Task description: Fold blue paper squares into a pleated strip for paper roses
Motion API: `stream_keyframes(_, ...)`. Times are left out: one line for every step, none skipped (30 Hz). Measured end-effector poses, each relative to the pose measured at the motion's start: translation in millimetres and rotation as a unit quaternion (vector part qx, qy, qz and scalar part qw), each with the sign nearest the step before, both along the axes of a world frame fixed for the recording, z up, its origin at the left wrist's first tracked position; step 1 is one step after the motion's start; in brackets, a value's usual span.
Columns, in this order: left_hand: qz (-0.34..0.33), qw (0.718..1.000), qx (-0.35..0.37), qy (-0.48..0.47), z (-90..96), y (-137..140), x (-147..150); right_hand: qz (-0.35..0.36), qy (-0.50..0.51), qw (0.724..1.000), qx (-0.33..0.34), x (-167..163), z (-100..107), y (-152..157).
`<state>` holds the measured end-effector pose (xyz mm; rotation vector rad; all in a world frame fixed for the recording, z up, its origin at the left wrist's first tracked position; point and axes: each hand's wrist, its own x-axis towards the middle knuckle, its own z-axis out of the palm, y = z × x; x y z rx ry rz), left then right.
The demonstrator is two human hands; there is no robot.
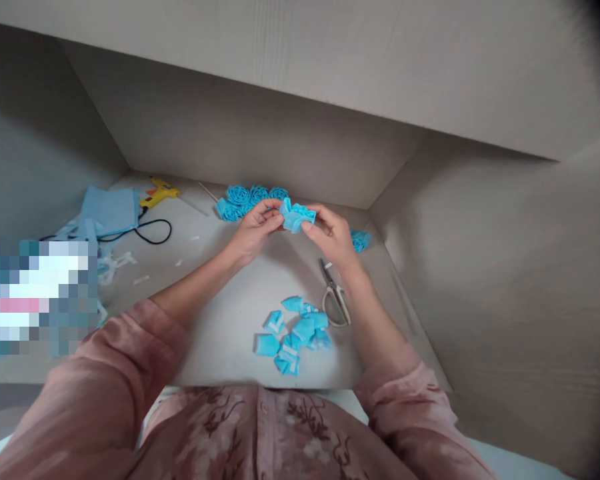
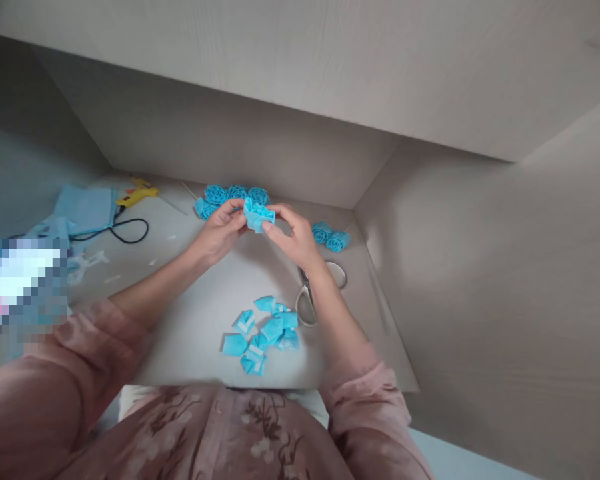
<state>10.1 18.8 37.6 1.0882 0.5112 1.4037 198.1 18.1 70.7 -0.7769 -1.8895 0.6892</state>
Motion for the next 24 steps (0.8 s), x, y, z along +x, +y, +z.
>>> stream_keyframes(-0.007, 1.0, -0.001, -0.007, 0.2, 0.2, 0.1, 0.004, -0.006, 1.0, 0.0, 0.0, 1.0, -1.1)
stream_keyframes(-0.01, 1.0, -0.001, -0.013, 0.3, 0.4, 0.1, 0.006, -0.011, 1.0, 0.001, 0.1, 2.0, -2.1)
stream_keyframes(-0.008, 1.0, 0.001, -0.017, 0.2, 0.7, 0.0, 0.008, -0.015, 1.0, 0.001, 0.1, 2.8, -3.0)
stream_keyframes(-0.001, 1.0, 0.004, -0.02, 0.1, 1.1, -0.1, 0.009, -0.02, 1.0, 0.002, 0.1, 3.4, -3.8)
stream_keyframes(0.009, 1.0, 0.008, -0.022, -0.3, 1.5, -0.3, 0.009, -0.024, 1.0, 0.003, 0.1, 3.7, -4.3)
stream_keyframes(0.021, 1.0, 0.011, -0.021, -0.9, 1.9, -0.5, 0.01, -0.028, 1.0, 0.005, 0.1, 3.9, -4.7)
stream_keyframes(0.033, 0.999, 0.013, -0.017, -1.6, 2.3, -0.7, 0.01, -0.031, 0.999, 0.007, 0.1, 3.9, -5.0)
stream_keyframes(0.046, 0.999, 0.014, -0.012, -2.6, 2.7, -0.8, 0.009, -0.036, 0.999, 0.009, 0.1, 3.9, -5.1)
stream_keyframes(0.057, 0.998, 0.015, -0.006, -3.6, 3.0, -0.9, 0.007, -0.04, 0.999, 0.01, 0.0, 4.0, -5.2)
stream_keyframes(0.067, 0.998, 0.016, 0.001, -4.6, 3.3, -0.9, 0.002, -0.043, 0.999, 0.01, -0.1, 4.1, -5.2)
stream_keyframes(0.075, 0.997, 0.021, 0.009, -5.6, 3.5, -0.8, -0.004, -0.047, 0.999, 0.01, -0.2, 4.4, -5.4)
stream_keyframes(0.081, 0.996, 0.028, 0.018, -6.7, 3.7, -0.6, -0.01, -0.049, 0.999, 0.009, -0.5, 4.8, -5.7)
stream_keyframes(0.085, 0.995, 0.037, 0.028, -7.6, 3.7, -0.3, -0.016, -0.048, 0.999, 0.008, -0.8, 5.3, -6.0)
stream_keyframes(0.088, 0.994, 0.045, 0.038, -8.6, 3.8, 0.0, -0.019, -0.044, 0.999, 0.007, -1.2, 6.0, -6.5)
stream_keyframes(0.09, 0.994, 0.05, 0.048, -9.6, 3.9, 0.3, -0.02, -0.038, 0.999, 0.007, -1.6, 6.6, -7.0)
stream_keyframes(0.09, 0.993, 0.053, 0.054, -10.7, 4.1, 0.5, -0.021, -0.03, 0.999, 0.007, -2.0, 7.3, -7.4)
stream_keyframes(0.091, 0.993, 0.054, 0.059, -12.0, 4.4, 0.6, -0.022, -0.023, 0.999, 0.007, -2.3, 7.9, -7.8)
stream_keyframes(0.091, 0.992, 0.057, 0.062, -13.4, 4.9, 0.5, -0.025, -0.019, 0.999, 0.009, -2.7, 8.4, -8.0)
stream_keyframes(0.091, 0.992, 0.065, 0.065, -14.9, 5.6, 0.3, -0.029, -0.017, 0.999, 0.011, -2.9, 8.9, -8.1)
stream_keyframes(0.088, 0.99, 0.079, 0.072, -16.6, 6.4, 0.0, -0.032, -0.017, 0.999, 0.011, -3.1, 9.2, -8.0)
stream_keyframes(0.083, 0.989, 0.096, 0.081, -18.5, 7.4, -0.3, -0.036, -0.018, 0.999, 0.011, -3.2, 9.6, -7.8)
stream_keyframes(0.078, 0.986, 0.115, 0.093, -20.4, 8.5, -0.6, -0.037, -0.02, 0.999, 0.01, -3.3, 9.8, -7.5)
stream_keyframes(0.074, 0.983, 0.131, 0.105, -22.3, 9.6, -0.8, -0.038, -0.021, 0.999, 0.009, -3.4, 10.1, -7.3)
stream_keyframes(0.072, 0.98, 0.142, 0.116, -24.0, 10.6, -0.9, -0.039, -0.023, 0.999, 0.007, -3.4, 10.3, -7.1)
